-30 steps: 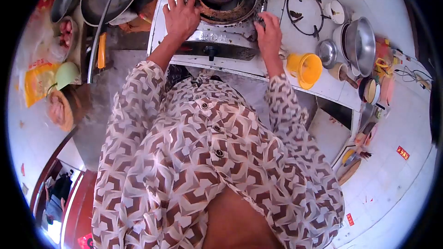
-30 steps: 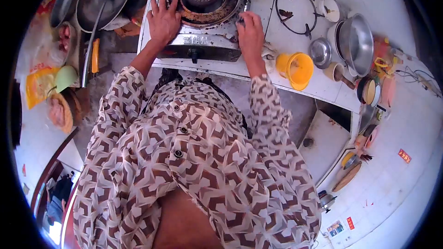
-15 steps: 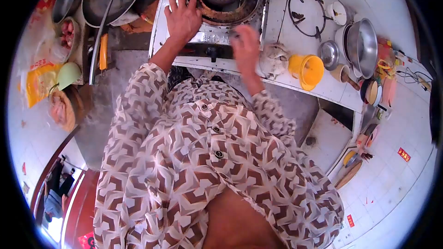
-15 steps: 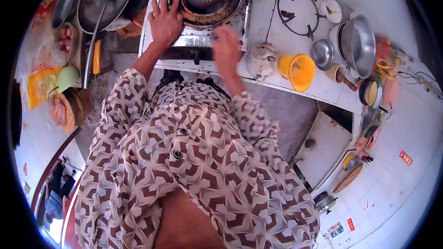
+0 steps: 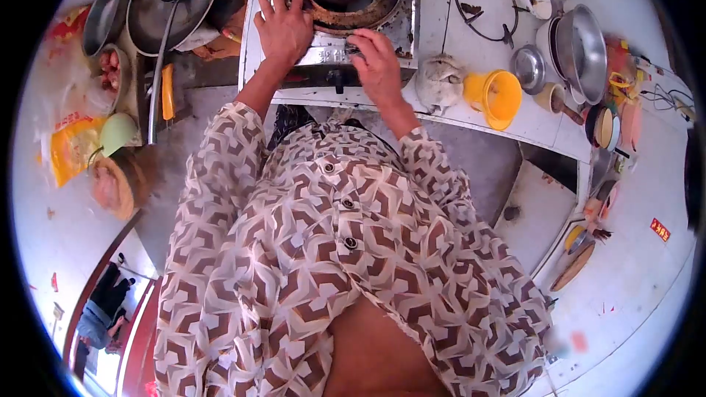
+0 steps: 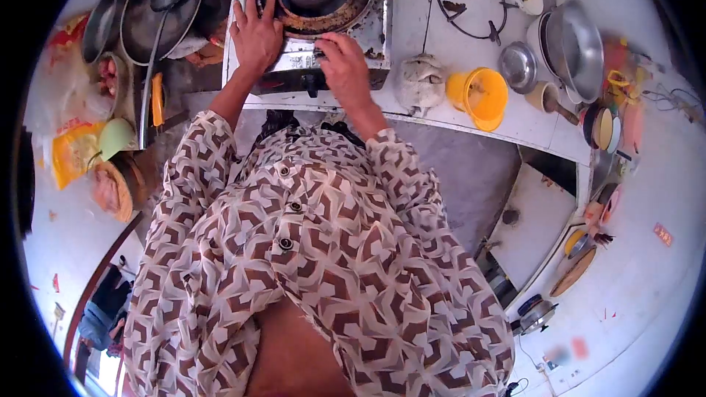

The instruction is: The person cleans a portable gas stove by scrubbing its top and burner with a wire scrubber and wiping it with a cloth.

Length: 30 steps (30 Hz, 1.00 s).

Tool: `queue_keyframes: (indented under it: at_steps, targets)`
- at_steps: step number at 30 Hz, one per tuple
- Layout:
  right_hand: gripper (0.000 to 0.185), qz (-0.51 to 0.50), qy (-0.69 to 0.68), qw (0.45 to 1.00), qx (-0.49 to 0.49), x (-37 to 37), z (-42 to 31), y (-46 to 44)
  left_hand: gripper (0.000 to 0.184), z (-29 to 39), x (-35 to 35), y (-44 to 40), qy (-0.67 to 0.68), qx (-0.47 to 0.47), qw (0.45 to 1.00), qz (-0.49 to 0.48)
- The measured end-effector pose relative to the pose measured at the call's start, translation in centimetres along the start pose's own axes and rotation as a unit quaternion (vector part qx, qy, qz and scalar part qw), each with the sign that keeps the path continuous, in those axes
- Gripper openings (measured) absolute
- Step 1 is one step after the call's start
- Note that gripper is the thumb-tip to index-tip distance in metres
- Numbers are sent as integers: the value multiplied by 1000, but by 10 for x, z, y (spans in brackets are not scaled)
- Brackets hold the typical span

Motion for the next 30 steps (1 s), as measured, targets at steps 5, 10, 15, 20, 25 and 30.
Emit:
queue_keyframes:
  at_steps: [5, 10, 15, 20, 25, 30]
  targets:
    - [34, 101, 69, 989, -81, 47, 45, 20, 52, 3, -1, -3, 15, 6, 1000, -2]
    - [36, 75, 47, 996, -22, -20, -1, 6, 52, 6, 0, -1, 16, 11, 999, -28]
    - [37, 23, -13, 1000, -8, -17, -10, -1, 58, 15, -1, -4, 119, -4, 993, -26]
    - [43, 149, 60, 965, -209, 35, 55, 35, 63, 36, -16, 0, 171, -47, 983, -49]
    - [33, 44, 42, 966, -251, -25, 35, 30, 58, 34, -28, 7, 153, -178, 971, -43]
    - [29, 46, -53, 988, -137, -11, 12, 31, 51, 42, -18, 15, 125, -250, 959, -35]
Point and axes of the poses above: each hand's wrist, its own y-axis away from the middle knuckle, its own x-axis out of the back of the hand, z = x × y, the point moved 3 cm from there along -y, towards the middle knuckle, and after that the axes turned 2 degrees about -z, right-handed, at the moved point
